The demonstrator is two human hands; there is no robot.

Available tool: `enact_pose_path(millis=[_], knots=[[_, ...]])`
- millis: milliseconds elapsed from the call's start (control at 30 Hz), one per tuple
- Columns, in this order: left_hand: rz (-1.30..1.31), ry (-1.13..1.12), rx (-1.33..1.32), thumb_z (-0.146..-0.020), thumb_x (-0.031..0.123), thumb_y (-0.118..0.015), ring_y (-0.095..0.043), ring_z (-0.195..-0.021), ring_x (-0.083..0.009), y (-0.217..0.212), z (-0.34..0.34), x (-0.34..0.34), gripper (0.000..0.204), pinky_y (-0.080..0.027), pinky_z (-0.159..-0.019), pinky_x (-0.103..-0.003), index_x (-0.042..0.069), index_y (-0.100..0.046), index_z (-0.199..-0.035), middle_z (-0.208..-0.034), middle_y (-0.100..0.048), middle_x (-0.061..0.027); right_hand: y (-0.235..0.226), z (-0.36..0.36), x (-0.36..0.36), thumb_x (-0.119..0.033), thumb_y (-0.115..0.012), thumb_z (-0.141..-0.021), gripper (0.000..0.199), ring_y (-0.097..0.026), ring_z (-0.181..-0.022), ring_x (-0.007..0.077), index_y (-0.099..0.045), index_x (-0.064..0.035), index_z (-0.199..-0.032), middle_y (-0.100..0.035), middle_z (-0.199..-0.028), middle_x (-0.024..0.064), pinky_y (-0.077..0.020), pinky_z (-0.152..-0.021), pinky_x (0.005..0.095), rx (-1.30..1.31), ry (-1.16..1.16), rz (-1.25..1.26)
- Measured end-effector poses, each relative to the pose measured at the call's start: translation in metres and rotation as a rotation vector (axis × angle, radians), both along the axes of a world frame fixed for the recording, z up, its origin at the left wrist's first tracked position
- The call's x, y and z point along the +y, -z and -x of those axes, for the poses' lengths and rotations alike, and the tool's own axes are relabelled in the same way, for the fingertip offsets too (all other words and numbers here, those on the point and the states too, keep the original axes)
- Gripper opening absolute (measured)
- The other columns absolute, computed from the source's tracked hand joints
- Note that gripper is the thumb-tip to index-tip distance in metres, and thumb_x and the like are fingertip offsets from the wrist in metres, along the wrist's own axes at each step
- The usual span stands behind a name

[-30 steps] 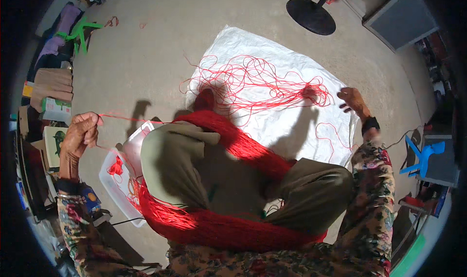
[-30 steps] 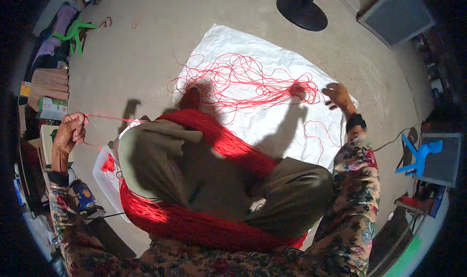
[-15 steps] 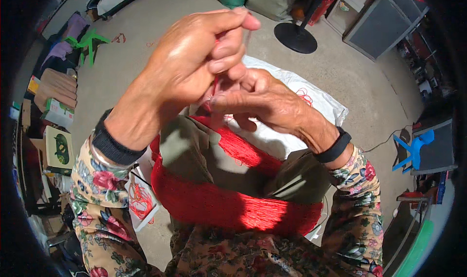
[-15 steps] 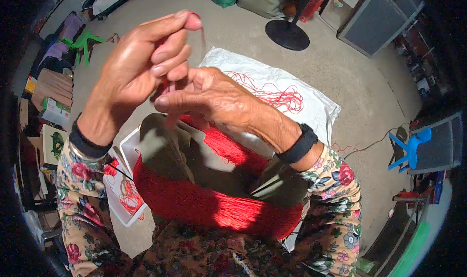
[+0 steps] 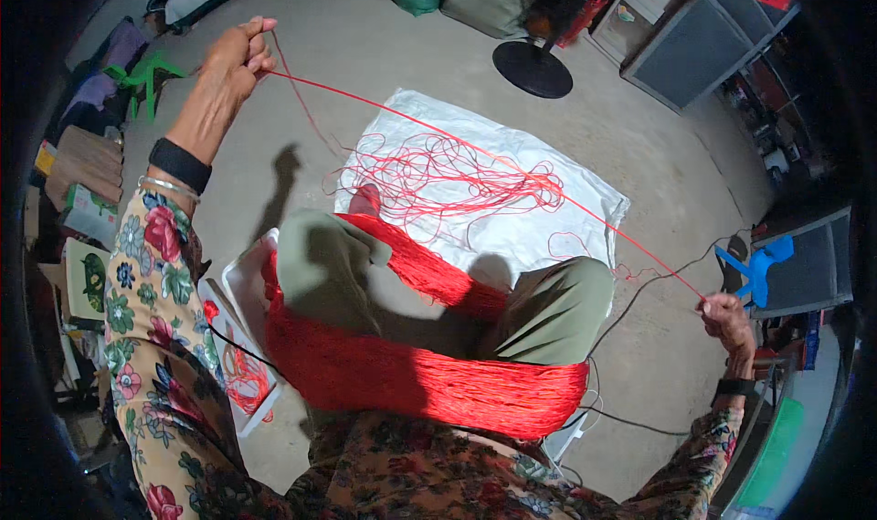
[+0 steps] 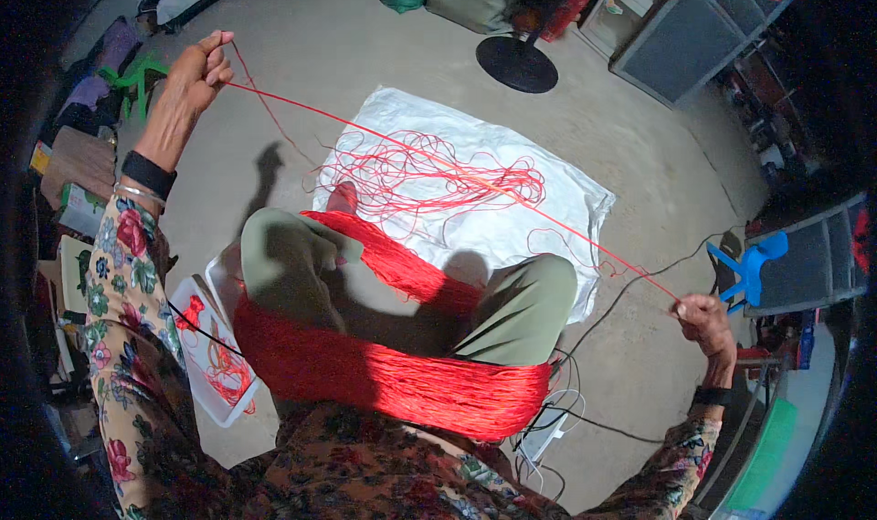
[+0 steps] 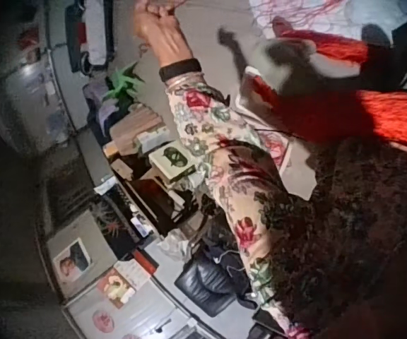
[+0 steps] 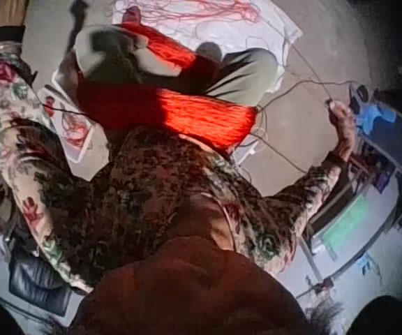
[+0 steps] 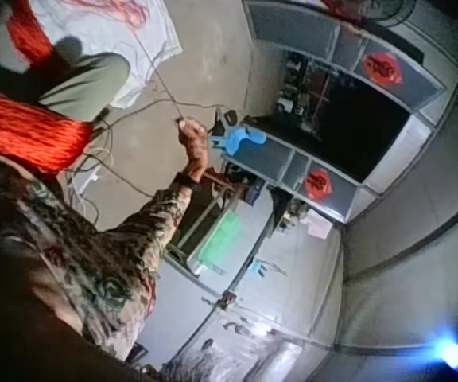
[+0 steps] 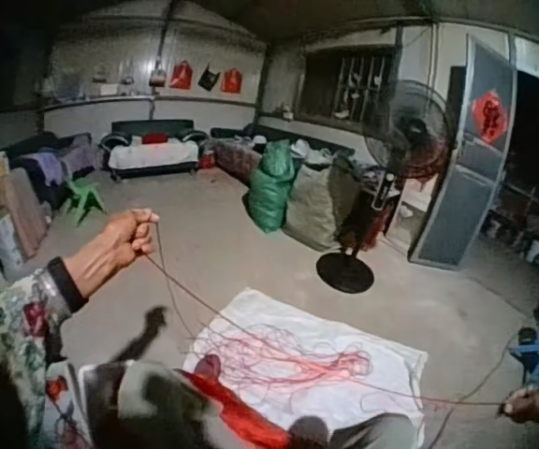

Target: Winding red string around the legs, tying knots, and cutting it with scissors to prepare small bundles.

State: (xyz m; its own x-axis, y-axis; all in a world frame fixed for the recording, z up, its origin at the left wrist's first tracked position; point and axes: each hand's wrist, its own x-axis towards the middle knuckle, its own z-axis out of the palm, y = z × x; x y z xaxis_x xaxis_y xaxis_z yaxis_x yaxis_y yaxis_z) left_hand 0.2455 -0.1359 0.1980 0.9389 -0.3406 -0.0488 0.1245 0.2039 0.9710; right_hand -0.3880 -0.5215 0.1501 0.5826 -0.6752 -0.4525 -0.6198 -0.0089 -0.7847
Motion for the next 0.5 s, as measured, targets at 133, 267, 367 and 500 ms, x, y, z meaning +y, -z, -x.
enact_pose_path(millis=[133, 267, 367, 500], knots=[[-0.032, 0.026, 0.052, -0.097, 0.021, -0.046, -0.025, -0.043, -0.0117, 0.039, -0.063, -0.042, 0.023, -0.034, -0.049, -0.028, 0.001, -0.056, -0.102, -0.052, -0.029, 0.0032, 0.036, 0.060, -0.045, -0.032, -0.058, -0.091, 0.027, -0.026, -0.037, 0.0044, -0.061, -0.0061, -0.096, -0.034, -0.048, -0.0080, -0.0193, -0.037, 0.0235, -0.138, 0.154, -0.067], [-0.374, 0.160, -0.098, -0.091, 0.025, -0.055, -0.047, -0.052, -0.0141, 0.067, -0.022, -0.128, 0.027, -0.046, -0.054, -0.029, 0.002, -0.059, -0.104, -0.069, -0.055, -0.0024, 0.103, 0.004, -0.075, -0.031, -0.057, -0.092, 0.026, -0.026, -0.039, 0.0042, -0.059, -0.0066, -0.100, -0.030, -0.051, -0.0089, -0.0200, -0.038, 0.0225, -0.204, 0.252, -0.010], [-0.596, 0.308, -0.242, -0.091, 0.027, -0.056, -0.060, -0.068, -0.0180, 0.083, 0.012, -0.148, 0.028, -0.051, -0.063, -0.030, 0.001, -0.060, -0.102, -0.086, -0.064, -0.0109, 0.114, -0.159, -0.030, -0.019, -0.052, -0.094, 0.021, -0.027, -0.048, 0.0028, -0.059, -0.0055, -0.109, -0.029, -0.059, -0.0083, -0.0212, -0.040, 0.0189, -0.315, 0.287, -0.383], [-0.371, 0.902, 0.184, -0.092, 0.031, -0.056, -0.065, -0.082, -0.0211, 0.111, 0.075, -0.182, 0.038, -0.055, -0.076, -0.030, -0.005, -0.058, -0.104, -0.095, -0.066, -0.0160, 0.082, -0.289, 0.030, -0.022, -0.054, -0.095, 0.015, -0.028, -0.046, 0.0029, -0.055, -0.0075, -0.099, -0.033, -0.060, -0.0072, -0.0227, -0.039, 0.0188, -0.503, 0.034, -0.650]])
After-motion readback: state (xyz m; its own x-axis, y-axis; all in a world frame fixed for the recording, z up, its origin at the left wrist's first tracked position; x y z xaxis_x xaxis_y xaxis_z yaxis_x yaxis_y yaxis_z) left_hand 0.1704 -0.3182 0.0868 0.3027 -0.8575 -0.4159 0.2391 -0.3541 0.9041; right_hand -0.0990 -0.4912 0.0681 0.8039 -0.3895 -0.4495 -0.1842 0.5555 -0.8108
